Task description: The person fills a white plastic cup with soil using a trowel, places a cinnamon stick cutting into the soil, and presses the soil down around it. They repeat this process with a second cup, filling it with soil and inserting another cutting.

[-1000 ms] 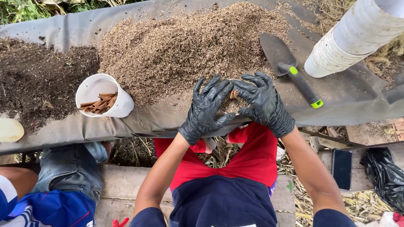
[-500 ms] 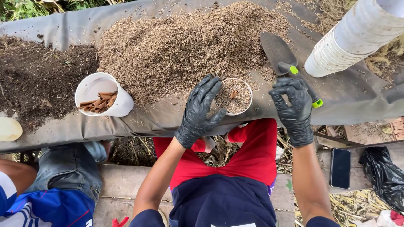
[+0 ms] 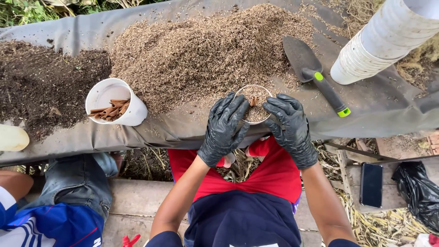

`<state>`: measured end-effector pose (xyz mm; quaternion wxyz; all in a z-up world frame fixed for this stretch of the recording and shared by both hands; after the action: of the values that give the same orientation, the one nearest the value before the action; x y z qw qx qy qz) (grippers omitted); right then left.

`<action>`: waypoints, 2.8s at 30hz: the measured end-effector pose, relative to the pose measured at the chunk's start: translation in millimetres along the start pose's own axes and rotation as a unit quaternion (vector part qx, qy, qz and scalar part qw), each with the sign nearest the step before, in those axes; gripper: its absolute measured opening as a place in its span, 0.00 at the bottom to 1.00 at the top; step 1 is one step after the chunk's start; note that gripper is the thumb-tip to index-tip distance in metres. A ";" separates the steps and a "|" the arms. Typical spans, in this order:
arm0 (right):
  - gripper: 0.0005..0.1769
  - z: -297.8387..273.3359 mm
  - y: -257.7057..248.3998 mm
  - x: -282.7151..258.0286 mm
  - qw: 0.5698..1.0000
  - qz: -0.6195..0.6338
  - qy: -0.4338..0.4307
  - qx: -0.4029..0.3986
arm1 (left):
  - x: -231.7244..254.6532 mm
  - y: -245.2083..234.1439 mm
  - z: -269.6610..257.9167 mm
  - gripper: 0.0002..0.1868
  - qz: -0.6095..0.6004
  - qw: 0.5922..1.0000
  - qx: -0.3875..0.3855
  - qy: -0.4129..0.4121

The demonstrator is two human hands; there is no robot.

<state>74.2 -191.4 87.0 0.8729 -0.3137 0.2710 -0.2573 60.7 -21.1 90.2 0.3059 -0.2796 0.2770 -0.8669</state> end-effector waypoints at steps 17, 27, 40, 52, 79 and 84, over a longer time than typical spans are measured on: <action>0.39 10.2 0.5 -16.9 0.978 0.100 0.181 -0.001 | 0.2 -1.6 6.0 0.43 -0.201 0.974 0.047 -0.097; 0.46 -18.3 35.0 21.9 0.952 0.153 0.264 -0.034 | -17.4 12.1 -9.9 0.50 -0.290 0.935 0.039 -0.201; 0.51 147.1 -17.7 49.0 0.943 0.156 0.292 -0.034 | -51.2 -35.2 134.2 0.50 -0.311 0.940 0.078 -0.119; 0.37 261.2 61.9 289.2 0.822 0.407 0.398 0.019 | -234.8 151.9 310.8 0.43 -0.361 0.863 -0.224 -0.275; 0.32 202.4 92.8 418.4 0.928 -0.008 0.372 0.006 | -275.3 291.8 322.0 0.60 -0.073 0.888 -0.418 -0.177; 0.33 179.1 106.2 461.2 0.919 -0.094 0.383 0.002 | -290.5 299.4 327.1 0.49 -0.012 0.929 -0.344 -0.136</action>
<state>549.8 -332.6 -12.2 0.6746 -0.2135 0.5537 -0.4390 577.8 -120.5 29.4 0.2155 -0.4862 0.5102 -0.6760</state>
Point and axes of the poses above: each hand's wrist, its own z-axis towards the middle knuckle, its own y-axis out of the palm, x = y × z, the point moved 10 cm from there along z, towards the middle knuckle, and after that the axes turned 3 degrees about -y, right-handed, at the moved point
